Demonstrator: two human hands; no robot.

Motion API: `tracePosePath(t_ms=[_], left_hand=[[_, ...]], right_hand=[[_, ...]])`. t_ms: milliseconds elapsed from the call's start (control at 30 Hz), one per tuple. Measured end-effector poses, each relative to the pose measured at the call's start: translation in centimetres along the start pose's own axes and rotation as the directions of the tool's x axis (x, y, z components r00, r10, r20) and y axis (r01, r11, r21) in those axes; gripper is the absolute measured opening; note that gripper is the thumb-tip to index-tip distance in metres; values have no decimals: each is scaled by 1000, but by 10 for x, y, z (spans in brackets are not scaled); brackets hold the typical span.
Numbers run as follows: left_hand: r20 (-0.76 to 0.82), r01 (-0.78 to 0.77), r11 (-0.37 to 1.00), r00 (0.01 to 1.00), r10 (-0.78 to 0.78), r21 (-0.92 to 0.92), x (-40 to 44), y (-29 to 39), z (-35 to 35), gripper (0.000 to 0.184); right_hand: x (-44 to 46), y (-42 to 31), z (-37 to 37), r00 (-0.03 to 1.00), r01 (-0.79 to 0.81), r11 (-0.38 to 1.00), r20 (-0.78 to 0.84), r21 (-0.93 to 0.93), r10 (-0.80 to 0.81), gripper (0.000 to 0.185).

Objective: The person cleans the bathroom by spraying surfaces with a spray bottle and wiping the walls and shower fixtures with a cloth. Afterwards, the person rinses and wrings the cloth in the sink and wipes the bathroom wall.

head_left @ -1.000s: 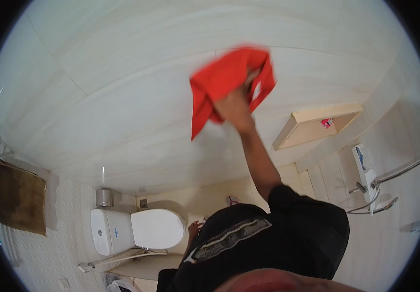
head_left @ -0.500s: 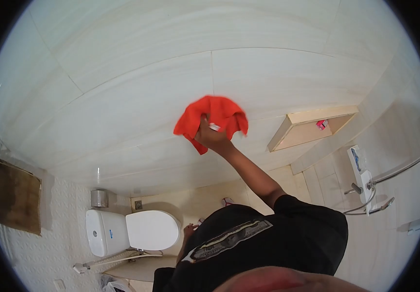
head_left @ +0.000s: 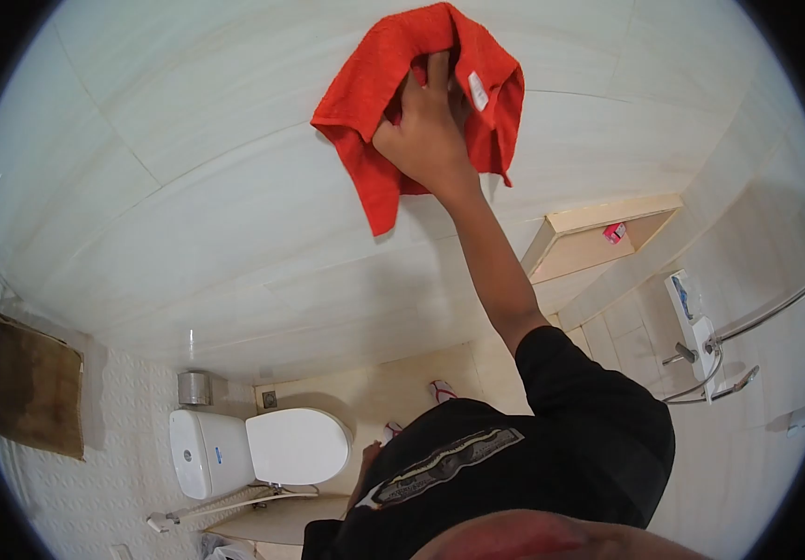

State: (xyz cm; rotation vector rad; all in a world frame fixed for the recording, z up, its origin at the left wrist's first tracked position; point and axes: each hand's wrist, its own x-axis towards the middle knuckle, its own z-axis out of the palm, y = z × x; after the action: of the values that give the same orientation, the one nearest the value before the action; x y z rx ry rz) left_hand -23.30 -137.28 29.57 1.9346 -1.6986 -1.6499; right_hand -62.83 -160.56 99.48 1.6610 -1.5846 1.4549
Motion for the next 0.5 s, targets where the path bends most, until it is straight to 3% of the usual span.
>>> tracePosePath(t_ms=[100, 200, 267, 333, 433, 500], left_hand=[[28, -125, 931, 992, 123, 342, -1, 4, 2, 52], [83, -221, 798, 974, 211, 561, 1, 14, 2, 52], [107, -268, 729, 959, 261, 630, 3, 15, 4, 52], [99, -311, 713, 941, 324, 628, 3, 17, 5, 53], [89, -330, 715, 931, 353, 617, 8, 17, 5, 55], [44, -341, 734, 919, 391, 588, 11, 19, 2, 55]], right_hand=[[-11, -9, 0, 999, 30, 928, -29, -372, -44, 49], [-53, 0, 18, 980, -97, 994, 179, 55, 86, 46], [-97, 2, 37, 966, -119, 976, 247, 181, 72, 42], [-138, 12, 55, 967, 129, 992, 219, 4, -127, 35], [-162, 22, 63, 968, 129, 986, 201, 103, -148, 30], [-156, 37, 70, 976, 142, 987, 155, 74, -152, 34]])
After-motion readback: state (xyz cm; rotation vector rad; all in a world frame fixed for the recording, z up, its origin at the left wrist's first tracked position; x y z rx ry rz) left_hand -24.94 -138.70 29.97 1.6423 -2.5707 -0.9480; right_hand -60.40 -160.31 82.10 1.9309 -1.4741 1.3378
